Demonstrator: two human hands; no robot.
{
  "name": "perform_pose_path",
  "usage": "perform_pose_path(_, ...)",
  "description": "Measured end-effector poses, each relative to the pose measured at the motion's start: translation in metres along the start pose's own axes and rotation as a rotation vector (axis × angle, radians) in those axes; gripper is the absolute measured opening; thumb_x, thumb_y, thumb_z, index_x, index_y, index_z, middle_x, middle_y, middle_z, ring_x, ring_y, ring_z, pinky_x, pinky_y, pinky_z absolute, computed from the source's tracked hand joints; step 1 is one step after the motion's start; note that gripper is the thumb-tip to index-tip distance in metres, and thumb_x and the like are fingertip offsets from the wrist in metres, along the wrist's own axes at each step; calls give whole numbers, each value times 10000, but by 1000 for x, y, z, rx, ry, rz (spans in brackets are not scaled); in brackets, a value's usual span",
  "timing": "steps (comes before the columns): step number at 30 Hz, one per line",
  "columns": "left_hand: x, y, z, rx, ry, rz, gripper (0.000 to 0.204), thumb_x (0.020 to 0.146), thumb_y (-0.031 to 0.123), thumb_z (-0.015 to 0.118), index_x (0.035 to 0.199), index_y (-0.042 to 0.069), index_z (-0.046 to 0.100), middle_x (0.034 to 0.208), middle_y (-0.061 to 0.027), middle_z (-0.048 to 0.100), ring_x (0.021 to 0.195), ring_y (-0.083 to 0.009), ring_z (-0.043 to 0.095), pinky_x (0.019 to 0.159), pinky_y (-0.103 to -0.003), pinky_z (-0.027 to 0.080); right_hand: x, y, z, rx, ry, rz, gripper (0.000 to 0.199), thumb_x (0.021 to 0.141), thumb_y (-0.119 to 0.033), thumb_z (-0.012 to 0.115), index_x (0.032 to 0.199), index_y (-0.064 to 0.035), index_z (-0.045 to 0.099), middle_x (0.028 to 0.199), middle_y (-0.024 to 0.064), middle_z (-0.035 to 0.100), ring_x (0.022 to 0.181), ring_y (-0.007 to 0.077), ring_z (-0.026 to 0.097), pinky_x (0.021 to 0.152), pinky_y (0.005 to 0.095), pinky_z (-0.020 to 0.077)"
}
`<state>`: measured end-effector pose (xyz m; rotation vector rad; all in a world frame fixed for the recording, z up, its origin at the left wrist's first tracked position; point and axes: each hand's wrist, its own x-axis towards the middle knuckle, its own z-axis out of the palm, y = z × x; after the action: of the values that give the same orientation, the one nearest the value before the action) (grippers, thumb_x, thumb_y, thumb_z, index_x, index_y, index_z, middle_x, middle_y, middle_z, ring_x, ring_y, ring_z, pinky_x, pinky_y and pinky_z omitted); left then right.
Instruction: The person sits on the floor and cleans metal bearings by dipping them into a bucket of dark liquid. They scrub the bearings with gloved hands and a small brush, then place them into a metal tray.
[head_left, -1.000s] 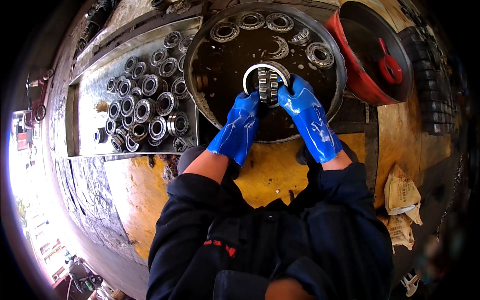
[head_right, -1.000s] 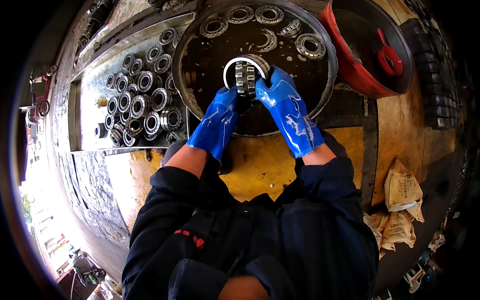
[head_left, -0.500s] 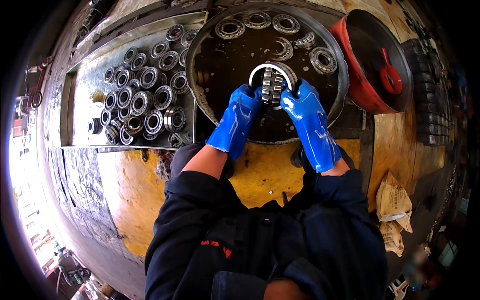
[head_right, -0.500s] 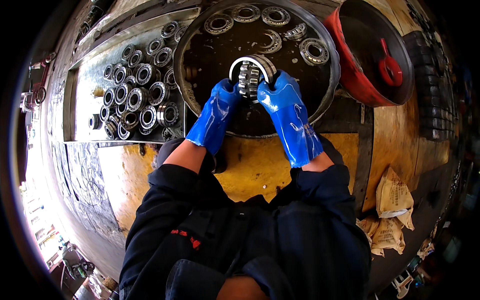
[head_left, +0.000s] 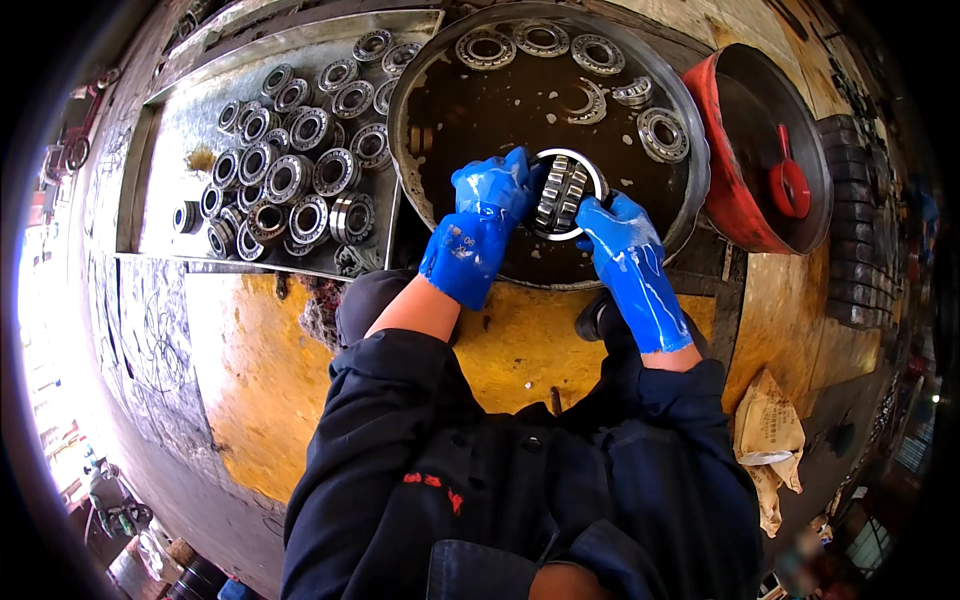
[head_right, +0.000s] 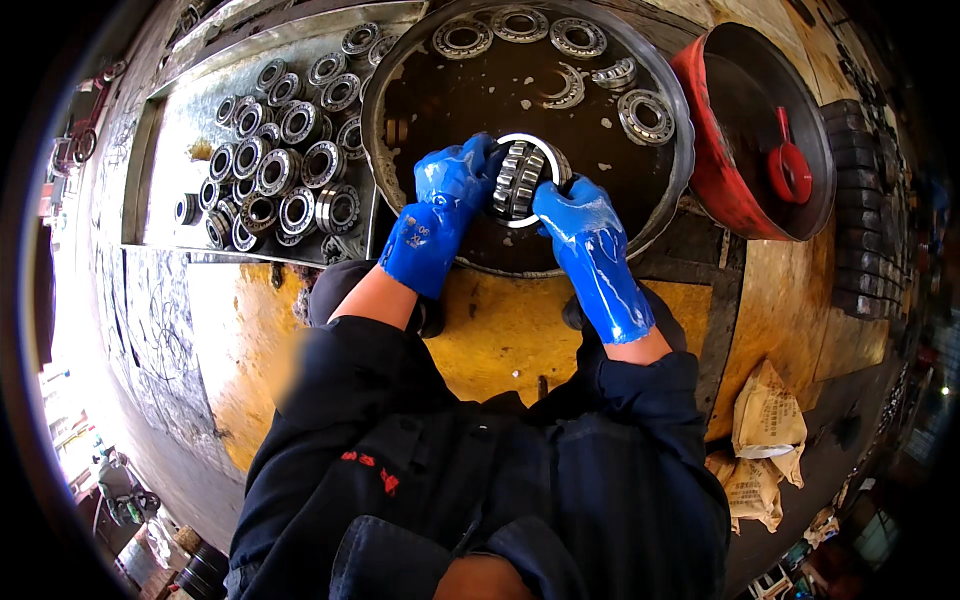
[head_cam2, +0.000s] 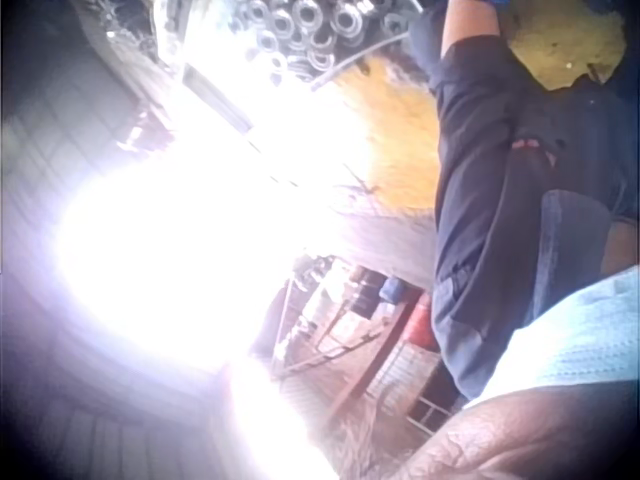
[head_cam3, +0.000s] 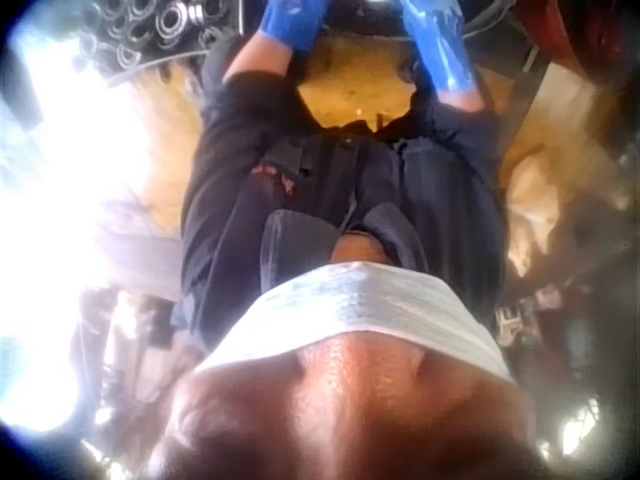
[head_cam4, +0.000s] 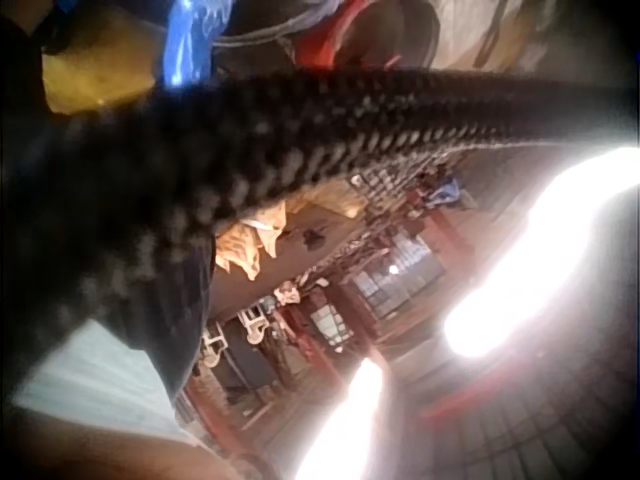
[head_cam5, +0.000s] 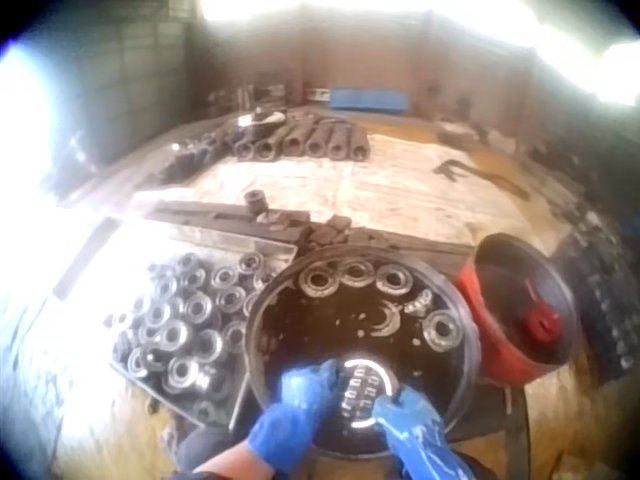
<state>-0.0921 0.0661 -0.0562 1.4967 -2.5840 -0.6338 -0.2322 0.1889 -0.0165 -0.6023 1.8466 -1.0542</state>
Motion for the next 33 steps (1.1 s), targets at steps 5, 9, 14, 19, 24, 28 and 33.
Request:
perform_pose_path(5, 3, -10, 15, -127, 129, 21, 372, 1011, 492, 516, 1079, 159, 669, 890, -123, 754, 832, -346, 730, 758, -471, 569, 1, 8, -4, 99, -22, 39, 392, 923, -261, 660, 1173, 40, 667, 979, 114, 719, 795, 170, 679, 690, 307, 580)
perform_pose_path(9, 11, -3, -2, -132, -18, -229, 343, 1031, 430, 493, 1174, 159, 647, 1021, -139, 745, 968, -346, 720, 846, -499, 562, 11, 19, -14, 231, -6, 143, 339, 926, -252, 669, 1147, 5, 668, 1008, 90, 709, 837, 175, 675, 701, 311, 582)
perform_pose_path(14, 9, -34, 36, 217, -490, -274, 427, 1014, 300, 527, 1420, 169, 546, 1361, -157, 637, 1265, -339, 617, 1020, -542, 498, 14, 17, -17, 303, 46, 187, 344, 874, -209, 681, 1111, 39, 665, 964, 105, 697, 795, 173, 671, 676, 296, 582)
perform_pose_path(19, -13, -40, 45, 237, -580, 81, 431, 958, 263, 601, 1366, 126, 604, 1334, -168, 652, 1238, -343, 629, 1010, -489, 514, 12, 14, -22, 287, 57, 166, 326, 900, -242, 668, 1100, 16, 672, 967, 90, 702, 801, 167, 669, 698, 296, 581)
perform_pose_path(24, 3, -23, 38, -364, -306, 2, 263, 945, 229, 647, 1097, 29, 725, 979, -174, 742, 929, -258, 728, 817, -397, 557, 9, 11, -24, 163, 84, 46, 318, 950, -274, 642, 1112, -3, 674, 964, 71, 707, 826, 161, 674, 729, 305, 582)
perform_pose_path(28, 7, -33, 53, -1232, -222, -175, 277, 989, 273, 640, 1115, 34, 703, 981, -143, 731, 806, -246, 697, 728, -359, 563, 9, 7, -20, 111, 98, -51, 358, 924, -230, 650, 1141, 55, 652, 961, 111, 711, 807, 158, 681, 695, 305, 579)
perform_pose_path(33, 2, 1, -4, -1689, -457, -506, 329, 975, 312, 671, 1211, 83, 670, 1065, -70, 729, 893, -194, 687, 780, -351, 554, 9, -2, -21, 155, 146, -144, 353, 910, -190, 648, 1147, 71, 641, 951, 137, 713, 816, 179, 697, 686, 301, 582)
